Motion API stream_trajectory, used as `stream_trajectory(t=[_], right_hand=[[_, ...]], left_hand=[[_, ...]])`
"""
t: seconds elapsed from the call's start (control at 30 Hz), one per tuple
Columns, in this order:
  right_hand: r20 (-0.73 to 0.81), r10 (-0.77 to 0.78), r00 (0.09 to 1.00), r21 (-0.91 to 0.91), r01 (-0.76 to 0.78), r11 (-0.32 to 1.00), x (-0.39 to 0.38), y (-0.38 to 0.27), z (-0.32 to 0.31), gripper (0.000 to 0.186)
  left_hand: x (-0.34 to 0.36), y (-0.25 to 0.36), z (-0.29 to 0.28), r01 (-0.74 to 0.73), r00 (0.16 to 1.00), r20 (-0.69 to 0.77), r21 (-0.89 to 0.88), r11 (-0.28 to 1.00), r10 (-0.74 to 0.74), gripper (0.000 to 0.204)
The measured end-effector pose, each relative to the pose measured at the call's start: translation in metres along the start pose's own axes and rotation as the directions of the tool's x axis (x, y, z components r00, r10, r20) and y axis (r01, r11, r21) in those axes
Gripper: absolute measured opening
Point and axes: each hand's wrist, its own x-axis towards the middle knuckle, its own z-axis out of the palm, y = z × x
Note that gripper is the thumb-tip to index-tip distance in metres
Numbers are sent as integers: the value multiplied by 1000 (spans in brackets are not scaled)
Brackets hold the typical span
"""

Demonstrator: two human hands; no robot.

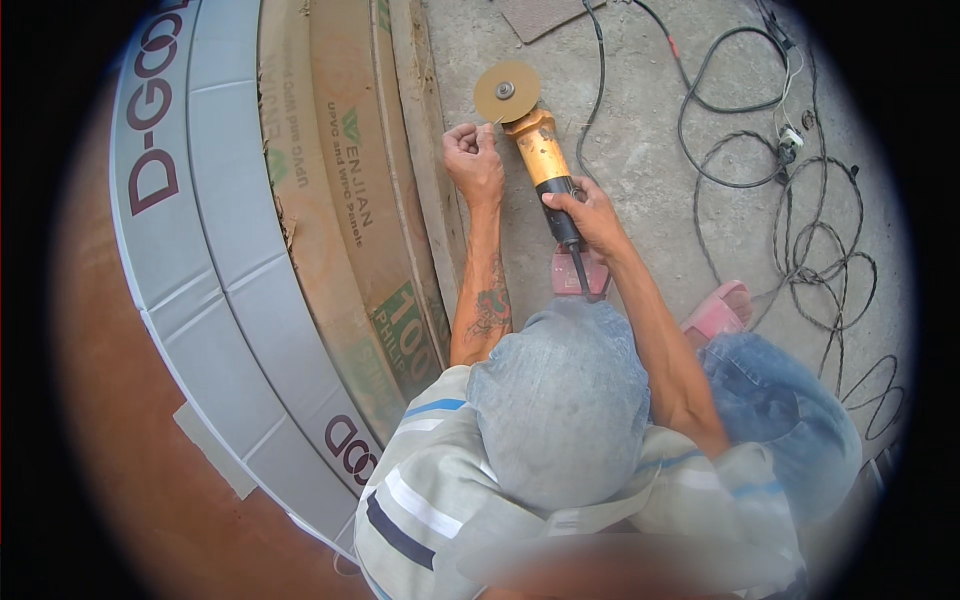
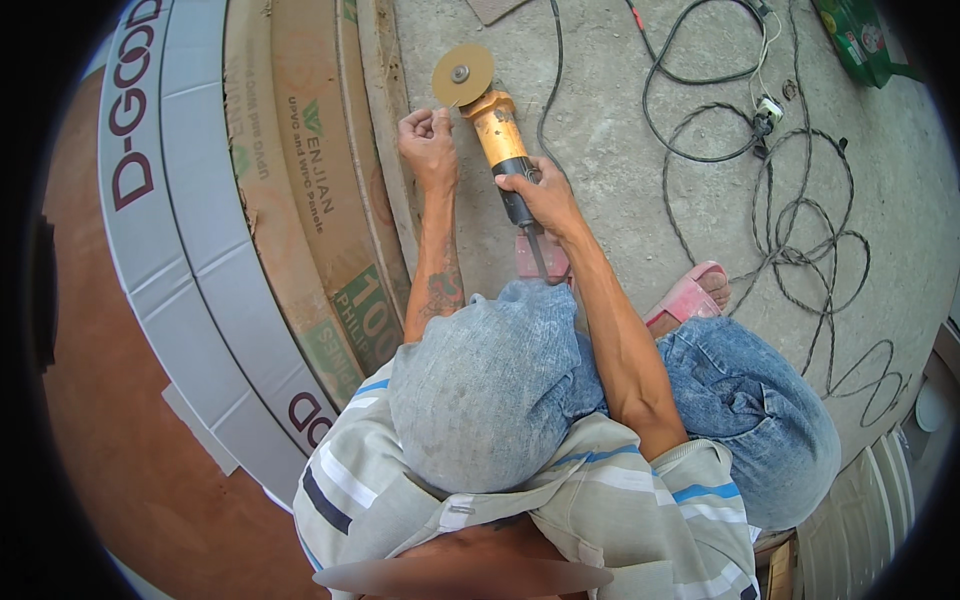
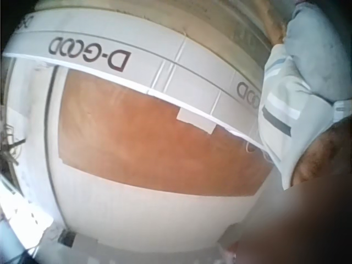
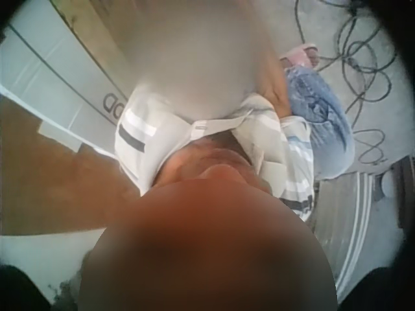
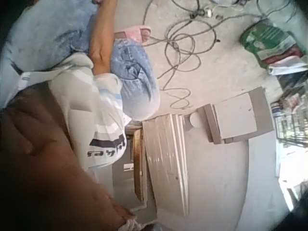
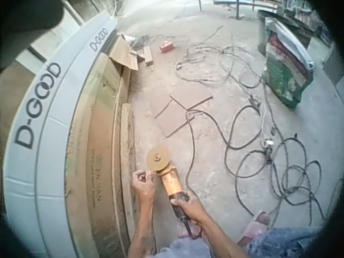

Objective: Grind the edge of a tile piece using a power angle grinder.

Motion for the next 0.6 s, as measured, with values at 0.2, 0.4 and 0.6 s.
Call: stream_trajectory(t=[0.2,0.4,0.6], right_hand=[[7,3,1000,8,-3,1000,1,1,-1,81],[2,5,1000,-6,-5,1000,1,2,-2,80],[-1,25,1000,-10,-25,1000,-4,-4,0,81]], left_hand=[[-1,2,0,-7,1000,-10,-19,1000,7,27],[-1,1,-2,-6,1000,-5,-33,999,6,29],[-2,3,-2,-23,1000,3,-26,999,23,29]])
